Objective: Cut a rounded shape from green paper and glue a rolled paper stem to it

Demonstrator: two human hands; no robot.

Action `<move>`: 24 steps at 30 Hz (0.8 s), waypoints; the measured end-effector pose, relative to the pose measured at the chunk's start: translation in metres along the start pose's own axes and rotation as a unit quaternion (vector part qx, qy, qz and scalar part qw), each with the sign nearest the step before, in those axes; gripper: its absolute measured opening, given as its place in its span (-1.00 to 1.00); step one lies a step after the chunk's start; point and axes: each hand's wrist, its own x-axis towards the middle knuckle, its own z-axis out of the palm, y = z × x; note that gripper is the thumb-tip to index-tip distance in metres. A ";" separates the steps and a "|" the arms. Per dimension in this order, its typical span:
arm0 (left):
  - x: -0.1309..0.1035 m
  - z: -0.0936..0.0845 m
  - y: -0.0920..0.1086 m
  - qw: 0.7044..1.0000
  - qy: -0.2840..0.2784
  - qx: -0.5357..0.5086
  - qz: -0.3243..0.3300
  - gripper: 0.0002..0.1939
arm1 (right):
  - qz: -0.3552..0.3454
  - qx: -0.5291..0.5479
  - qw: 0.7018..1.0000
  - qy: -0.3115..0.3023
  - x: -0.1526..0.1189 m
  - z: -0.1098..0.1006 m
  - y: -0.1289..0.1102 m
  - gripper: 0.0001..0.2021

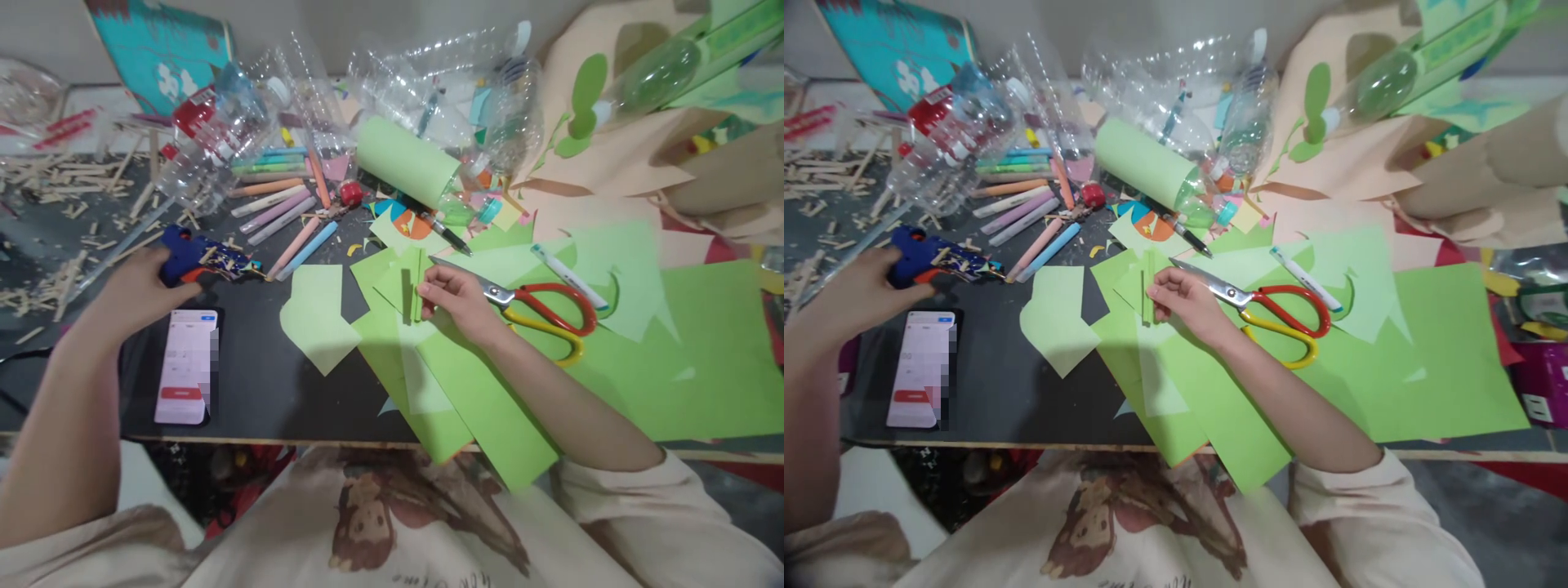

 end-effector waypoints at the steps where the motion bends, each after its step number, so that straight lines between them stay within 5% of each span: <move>1: 0.002 0.000 0.000 1.000 -0.011 -0.002 -0.012 -0.52 | -0.001 0.001 1.000 0.001 0.000 0.000 0.000 -0.60; 5: 0.002 0.002 0.003 0.996 -0.030 -0.014 -0.083 -0.48 | -0.002 0.004 1.000 0.000 0.000 0.000 0.001 -0.58; 11: -0.006 0.006 0.004 0.996 -0.026 -0.037 -0.075 -0.42 | -0.001 0.008 1.000 0.000 0.000 0.000 0.002 -0.59; 16: -0.010 -0.011 -0.017 0.992 0.007 -0.062 -0.108 -0.59 | 0.007 0.008 1.000 0.000 -0.001 0.000 0.000 -0.61; 19: 0.003 -0.024 -0.033 0.987 0.048 0.016 -0.153 -0.45 | 0.006 0.008 1.000 -0.001 -0.001 0.000 0.000 -0.60; 24: 0.031 -0.035 -0.022 0.959 -0.129 0.194 -0.163 -0.36 | -0.009 0.009 1.000 -0.005 0.000 -0.001 0.004 -0.58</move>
